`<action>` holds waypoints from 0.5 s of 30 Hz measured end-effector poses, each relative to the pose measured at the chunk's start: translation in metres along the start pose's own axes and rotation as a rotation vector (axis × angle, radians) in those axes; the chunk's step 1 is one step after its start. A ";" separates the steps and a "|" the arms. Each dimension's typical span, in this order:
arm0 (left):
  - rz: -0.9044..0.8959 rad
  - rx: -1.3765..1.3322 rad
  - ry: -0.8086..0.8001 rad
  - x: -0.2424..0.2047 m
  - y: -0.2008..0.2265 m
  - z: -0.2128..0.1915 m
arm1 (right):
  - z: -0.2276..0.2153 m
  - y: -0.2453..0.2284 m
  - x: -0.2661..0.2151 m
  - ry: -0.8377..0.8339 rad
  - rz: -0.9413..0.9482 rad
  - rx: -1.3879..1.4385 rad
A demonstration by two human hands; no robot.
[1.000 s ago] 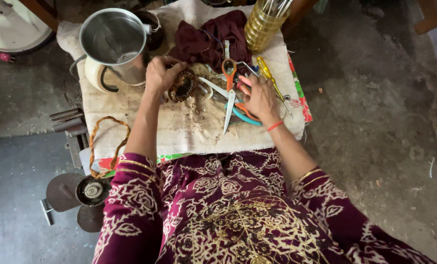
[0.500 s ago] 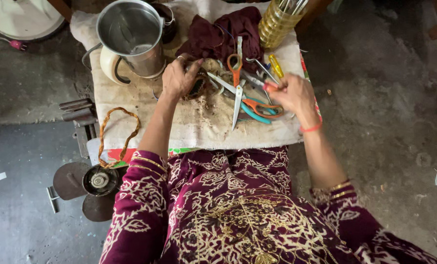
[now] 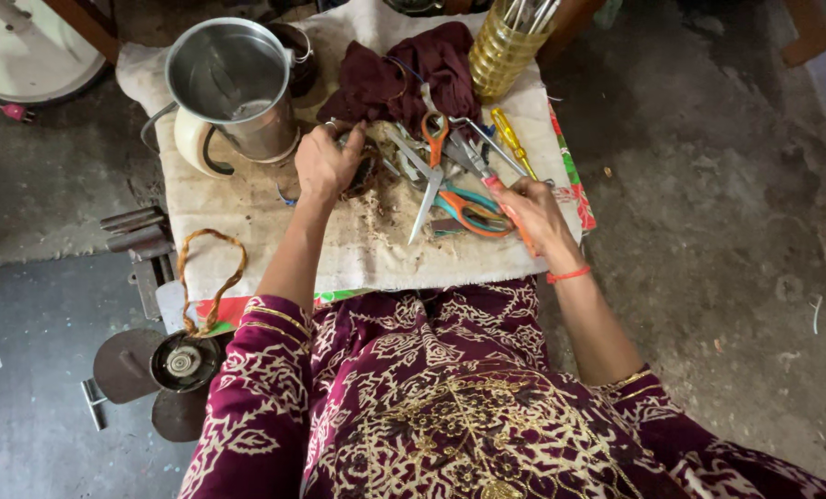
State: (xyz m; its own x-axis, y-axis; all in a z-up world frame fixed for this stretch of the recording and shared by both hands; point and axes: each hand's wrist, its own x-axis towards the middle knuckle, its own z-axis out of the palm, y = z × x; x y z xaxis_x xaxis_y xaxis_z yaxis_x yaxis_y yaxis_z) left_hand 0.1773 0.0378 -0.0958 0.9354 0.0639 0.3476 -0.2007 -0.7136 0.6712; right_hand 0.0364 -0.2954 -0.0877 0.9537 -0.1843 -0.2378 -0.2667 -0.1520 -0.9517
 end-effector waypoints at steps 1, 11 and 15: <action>-0.004 -0.002 0.016 0.001 0.002 0.001 | 0.002 -0.001 -0.002 -0.001 0.025 0.058; -0.039 -0.020 0.002 -0.002 0.004 -0.001 | 0.031 -0.042 0.036 0.159 -0.362 -0.774; 0.028 0.036 0.157 -0.004 0.002 0.006 | 0.050 -0.045 0.026 0.353 -0.854 -0.983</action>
State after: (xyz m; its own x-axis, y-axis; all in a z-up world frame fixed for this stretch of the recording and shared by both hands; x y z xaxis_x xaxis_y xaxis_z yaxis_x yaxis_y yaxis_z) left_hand 0.1746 0.0319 -0.0998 0.8722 0.1494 0.4658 -0.2130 -0.7412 0.6366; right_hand 0.0802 -0.2442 -0.0604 0.8234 0.1012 0.5584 0.2575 -0.9435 -0.2087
